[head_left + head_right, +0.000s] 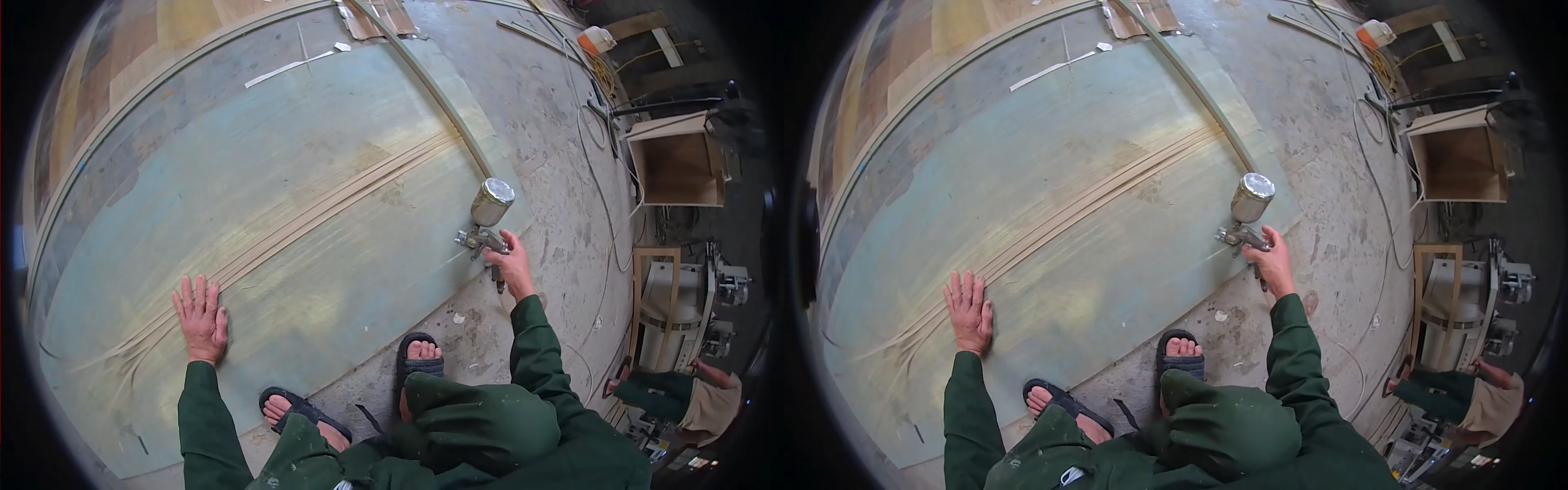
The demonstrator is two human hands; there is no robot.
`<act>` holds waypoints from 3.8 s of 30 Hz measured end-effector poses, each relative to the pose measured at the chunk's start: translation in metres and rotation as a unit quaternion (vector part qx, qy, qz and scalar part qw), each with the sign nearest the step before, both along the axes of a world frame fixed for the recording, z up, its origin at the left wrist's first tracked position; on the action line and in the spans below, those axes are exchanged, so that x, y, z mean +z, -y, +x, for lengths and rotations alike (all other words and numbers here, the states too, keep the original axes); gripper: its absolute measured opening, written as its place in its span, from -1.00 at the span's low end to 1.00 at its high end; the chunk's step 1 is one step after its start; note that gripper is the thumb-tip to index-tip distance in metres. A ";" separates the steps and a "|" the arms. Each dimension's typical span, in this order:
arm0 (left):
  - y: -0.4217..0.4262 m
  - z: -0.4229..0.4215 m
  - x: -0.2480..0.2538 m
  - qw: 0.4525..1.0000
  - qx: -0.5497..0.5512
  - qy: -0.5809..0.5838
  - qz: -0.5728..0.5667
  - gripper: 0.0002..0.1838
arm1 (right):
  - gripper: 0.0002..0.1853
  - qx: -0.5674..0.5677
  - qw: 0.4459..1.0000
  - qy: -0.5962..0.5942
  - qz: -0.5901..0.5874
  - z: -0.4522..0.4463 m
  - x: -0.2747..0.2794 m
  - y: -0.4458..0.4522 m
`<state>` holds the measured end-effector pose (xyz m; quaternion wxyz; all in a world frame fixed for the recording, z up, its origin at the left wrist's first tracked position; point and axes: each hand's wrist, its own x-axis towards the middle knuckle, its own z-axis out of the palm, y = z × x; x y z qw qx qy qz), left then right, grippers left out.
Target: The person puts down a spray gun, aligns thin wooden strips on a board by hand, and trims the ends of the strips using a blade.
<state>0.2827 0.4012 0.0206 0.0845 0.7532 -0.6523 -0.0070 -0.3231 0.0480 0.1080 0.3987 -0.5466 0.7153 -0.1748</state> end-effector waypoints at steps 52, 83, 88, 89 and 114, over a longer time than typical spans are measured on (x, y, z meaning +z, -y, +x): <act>0.127 -0.081 -0.005 0.996 -0.086 -0.037 0.010 -0.12 | -0.20 0.523 0.741 -0.242 -0.346 0.306 -0.056 -0.054; 0.171 -0.107 -0.009 0.989 -0.130 -0.069 -0.025 -0.09 | -0.70 0.101 0.966 0.173 0.165 -0.008 0.011 0.001; 0.170 -0.106 -0.009 0.989 -0.128 -0.069 -0.021 -0.08 | -0.48 0.015 0.939 0.305 0.156 0.058 0.091 -0.031; 0.171 -0.106 -0.009 0.989 -0.130 -0.067 -0.028 -0.08 | -0.45 0.040 0.945 0.292 0.144 0.062 0.106 -0.034; 0.171 -0.106 -0.010 0.990 -0.121 -0.068 -0.029 -0.10 | -0.62 0.027 0.992 0.076 -0.094 0.082 0.210 -0.019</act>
